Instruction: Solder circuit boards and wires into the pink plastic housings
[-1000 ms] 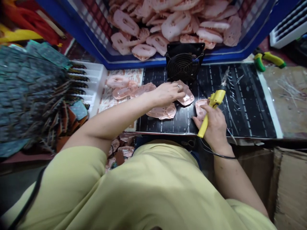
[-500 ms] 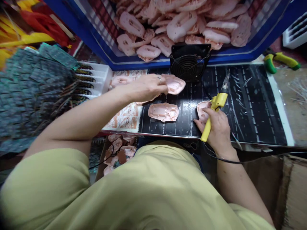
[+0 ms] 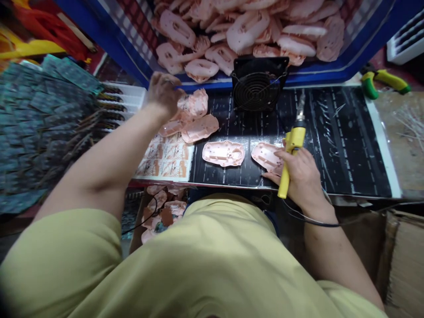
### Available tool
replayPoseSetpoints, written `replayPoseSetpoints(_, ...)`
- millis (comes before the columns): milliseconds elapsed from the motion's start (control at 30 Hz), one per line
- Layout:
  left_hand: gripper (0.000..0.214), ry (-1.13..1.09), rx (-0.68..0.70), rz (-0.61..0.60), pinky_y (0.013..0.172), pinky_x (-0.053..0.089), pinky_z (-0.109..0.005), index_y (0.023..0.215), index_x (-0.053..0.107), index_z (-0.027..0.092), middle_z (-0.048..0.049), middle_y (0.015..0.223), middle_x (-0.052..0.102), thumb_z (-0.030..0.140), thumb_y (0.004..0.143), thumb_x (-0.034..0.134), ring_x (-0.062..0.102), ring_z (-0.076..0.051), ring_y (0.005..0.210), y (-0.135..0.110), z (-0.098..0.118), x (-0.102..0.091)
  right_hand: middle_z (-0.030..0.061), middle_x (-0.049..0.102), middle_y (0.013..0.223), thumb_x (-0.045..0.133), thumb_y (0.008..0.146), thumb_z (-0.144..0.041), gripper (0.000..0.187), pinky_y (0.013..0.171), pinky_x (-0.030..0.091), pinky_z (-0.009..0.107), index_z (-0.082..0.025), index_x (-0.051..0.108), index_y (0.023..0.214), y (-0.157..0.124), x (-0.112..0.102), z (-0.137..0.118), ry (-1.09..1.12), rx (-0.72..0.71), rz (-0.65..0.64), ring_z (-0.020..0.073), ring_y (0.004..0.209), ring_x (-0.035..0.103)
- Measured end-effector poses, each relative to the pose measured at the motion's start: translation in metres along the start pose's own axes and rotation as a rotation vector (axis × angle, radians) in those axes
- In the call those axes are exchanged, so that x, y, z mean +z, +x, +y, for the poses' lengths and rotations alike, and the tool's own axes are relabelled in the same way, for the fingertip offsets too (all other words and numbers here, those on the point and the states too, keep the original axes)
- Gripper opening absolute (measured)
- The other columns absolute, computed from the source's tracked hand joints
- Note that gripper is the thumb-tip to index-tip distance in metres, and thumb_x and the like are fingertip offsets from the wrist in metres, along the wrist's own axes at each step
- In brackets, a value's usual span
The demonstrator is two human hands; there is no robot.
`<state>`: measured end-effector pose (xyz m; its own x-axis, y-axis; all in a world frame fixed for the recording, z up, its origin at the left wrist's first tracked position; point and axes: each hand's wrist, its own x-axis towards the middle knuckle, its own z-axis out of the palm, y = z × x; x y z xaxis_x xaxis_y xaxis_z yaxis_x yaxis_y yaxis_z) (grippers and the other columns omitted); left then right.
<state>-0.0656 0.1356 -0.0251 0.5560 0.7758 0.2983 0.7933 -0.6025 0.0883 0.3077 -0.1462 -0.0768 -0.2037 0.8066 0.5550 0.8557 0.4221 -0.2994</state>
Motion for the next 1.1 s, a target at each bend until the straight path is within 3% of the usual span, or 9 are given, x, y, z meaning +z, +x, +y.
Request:
replayPoseSetpoints(100,0.026,0.055,-0.119,-0.025,0.120,0.033,-0.058,0.118,0.073,0.016,-0.0077,0.146,0.060,0.015,0.098,0.056,0.045,-0.027,0.137,-0.011,0.027,-0.005,0.0136,0.074,0.105,0.076,0.086,-0.059,0.061,0.080,0.062,0.048,-0.022,0.061,0.131,-0.008,-0.005,0.007,-0.047,0.054,0.046,0.0321,0.089,0.072)
replayPoseSetpoints(167,0.036,-0.010,-0.130,-0.207,0.110,0.045,-0.049,0.132,0.070,0.020,-0.0100,0.137,0.067,0.028,0.102,0.052,0.057,-0.028,0.128,-0.024,0.064,-0.015,0.0136,0.074,0.110,0.077,0.086,-0.055,0.060,0.084,0.062,0.047,-0.023,0.060,0.134,-0.013,-0.007,0.010,0.008,0.113,0.012,0.0335,0.097,0.073)
replayPoseSetpoints(267,0.053,-0.134,0.184,-0.539,0.119,0.041,-0.049,0.148,0.059,0.021,-0.0140,0.155,0.055,0.047,0.103,0.053,0.050,-0.033,0.144,-0.049,0.112,-0.028,0.0128,0.073,0.121,0.080,0.087,-0.043,0.056,0.095,0.062,0.048,-0.027,0.058,0.136,-0.018,-0.012,0.014,0.096,0.154,-0.057,0.0350,0.112,0.072)
replayPoseSetpoints(300,0.061,-0.156,0.239,-0.600,0.123,0.035,-0.050,0.155,0.052,0.020,-0.0163,0.163,0.045,0.051,0.102,0.053,0.042,-0.034,0.152,-0.057,0.123,-0.029,0.0127,0.072,0.126,0.081,0.087,-0.042,0.056,0.097,0.062,0.048,-0.028,0.058,0.136,-0.020,-0.013,0.015,0.123,0.140,-0.066,0.0349,0.116,0.071)
replayPoseSetpoints(367,0.069,-0.168,0.212,-0.637,0.128,0.025,-0.057,0.163,0.039,0.019,-0.0197,0.172,0.028,0.052,0.104,0.050,0.027,-0.038,0.160,-0.072,0.134,-0.025,0.0132,0.068,0.137,0.083,0.085,-0.042,0.059,0.102,0.061,0.051,-0.027,0.057,0.136,-0.022,-0.016,0.013,0.203,0.094,-0.092,0.0354,0.124,0.068)
replayPoseSetpoints(500,0.060,-0.167,0.041,-0.532,0.127,0.014,-0.069,0.165,0.036,0.023,-0.0162,0.173,0.027,0.040,0.107,0.041,0.025,-0.039,0.160,-0.086,0.142,-0.005,0.0118,0.066,0.140,0.083,0.085,-0.037,0.062,0.102,0.061,0.048,-0.028,0.054,0.139,-0.017,-0.012,-0.007,0.348,-0.016,-0.201,0.0325,0.126,0.067)
replayPoseSetpoints(733,0.052,-0.125,-0.065,-0.406,0.122,0.027,-0.068,0.151,0.055,0.019,-0.0211,0.165,0.039,0.037,0.103,0.046,0.033,-0.042,0.154,-0.085,0.137,-0.001,0.0131,0.070,0.125,0.079,0.088,-0.039,0.068,0.099,0.062,0.046,-0.027,0.045,0.146,0.028,0.029,-0.050,0.388,-0.232,-0.178,0.0305,0.119,0.069)
replayPoseSetpoints(933,0.062,-0.163,-0.045,-0.350,0.126,0.021,-0.065,0.148,0.052,0.009,-0.0225,0.161,0.045,0.048,0.100,0.053,0.035,-0.041,0.152,-0.101,0.123,-0.003,0.0141,0.068,0.132,0.079,0.088,-0.030,0.064,0.100,0.062,0.048,-0.026,0.047,0.143,0.035,0.036,-0.046,0.394,-0.198,-0.168,0.0318,0.122,0.068)
replayPoseSetpoints(1100,0.053,-0.106,-0.020,-0.219,0.125,0.014,-0.069,0.150,0.055,0.024,-0.0142,0.140,0.065,0.047,0.102,0.050,0.049,-0.036,0.138,-0.116,0.129,-0.002,0.0135,0.068,0.130,0.078,0.089,-0.033,0.059,0.093,0.063,0.042,-0.027,0.049,0.140,0.021,0.027,-0.040,0.375,-0.150,-0.186,0.0289,0.115,0.071)
